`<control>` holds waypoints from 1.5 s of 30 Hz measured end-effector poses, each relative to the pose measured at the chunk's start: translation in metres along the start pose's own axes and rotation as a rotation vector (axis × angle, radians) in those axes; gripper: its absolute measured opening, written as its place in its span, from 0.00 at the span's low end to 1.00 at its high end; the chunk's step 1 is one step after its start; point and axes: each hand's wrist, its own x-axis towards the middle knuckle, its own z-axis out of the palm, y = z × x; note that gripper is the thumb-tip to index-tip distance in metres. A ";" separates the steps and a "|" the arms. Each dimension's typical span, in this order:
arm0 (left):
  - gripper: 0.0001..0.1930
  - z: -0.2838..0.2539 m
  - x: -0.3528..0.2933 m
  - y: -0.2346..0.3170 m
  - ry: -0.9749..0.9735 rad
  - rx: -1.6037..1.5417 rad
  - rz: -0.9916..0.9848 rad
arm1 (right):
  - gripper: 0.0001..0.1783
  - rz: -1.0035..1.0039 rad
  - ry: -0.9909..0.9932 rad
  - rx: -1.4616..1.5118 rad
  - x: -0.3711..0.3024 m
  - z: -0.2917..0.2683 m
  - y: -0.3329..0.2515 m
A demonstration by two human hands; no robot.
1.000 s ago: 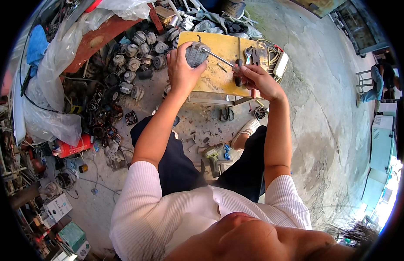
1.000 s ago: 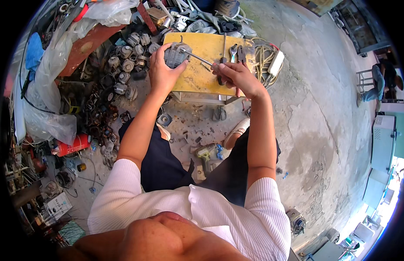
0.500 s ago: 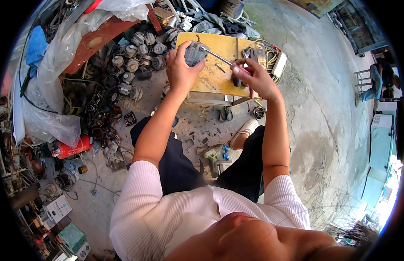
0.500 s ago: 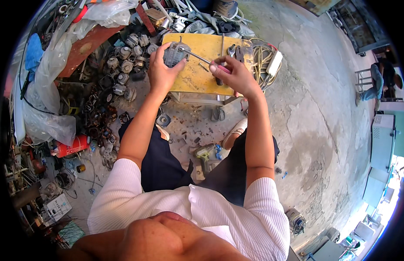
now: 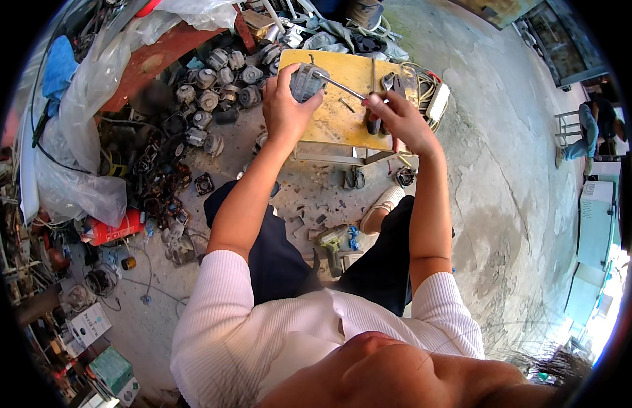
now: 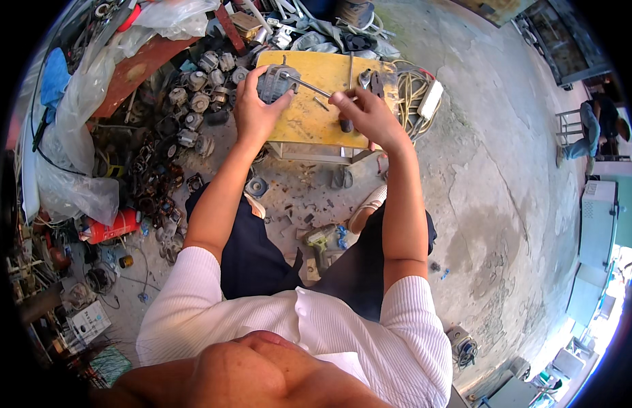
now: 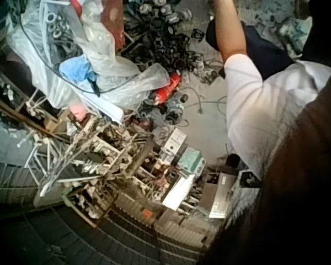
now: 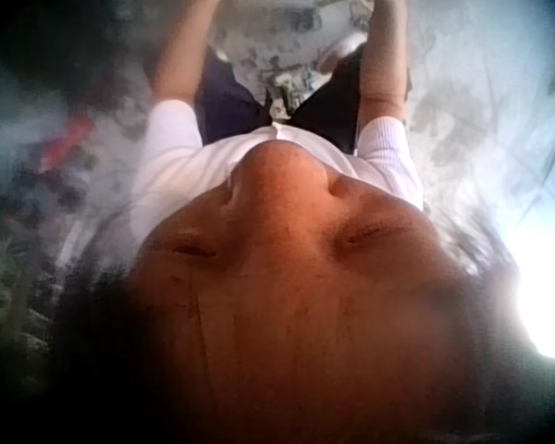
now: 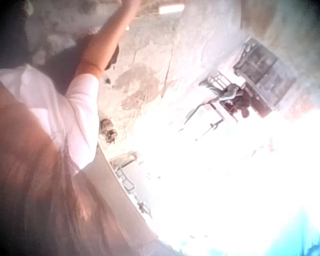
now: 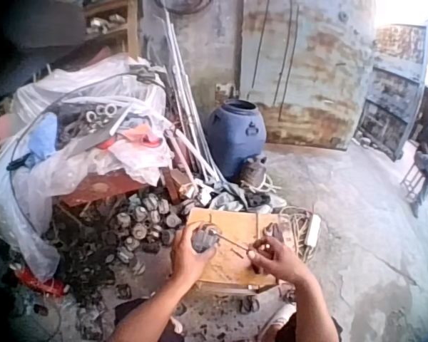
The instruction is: The person uses a screwdriver and a wrench to disassemble and work on a metal appliance motor part on a small table, turning it over and handling various small components.
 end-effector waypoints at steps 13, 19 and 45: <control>0.34 -0.002 0.000 0.000 -0.017 0.005 0.002 | 0.24 0.006 -0.080 0.017 0.006 -0.002 0.007; 0.33 -0.003 0.000 0.002 -0.028 -0.001 -0.019 | 0.30 -0.134 0.044 -0.205 0.002 -0.001 0.010; 0.33 -0.006 0.000 0.005 -0.064 0.069 -0.045 | 0.29 -0.109 0.033 -0.141 0.001 0.001 0.014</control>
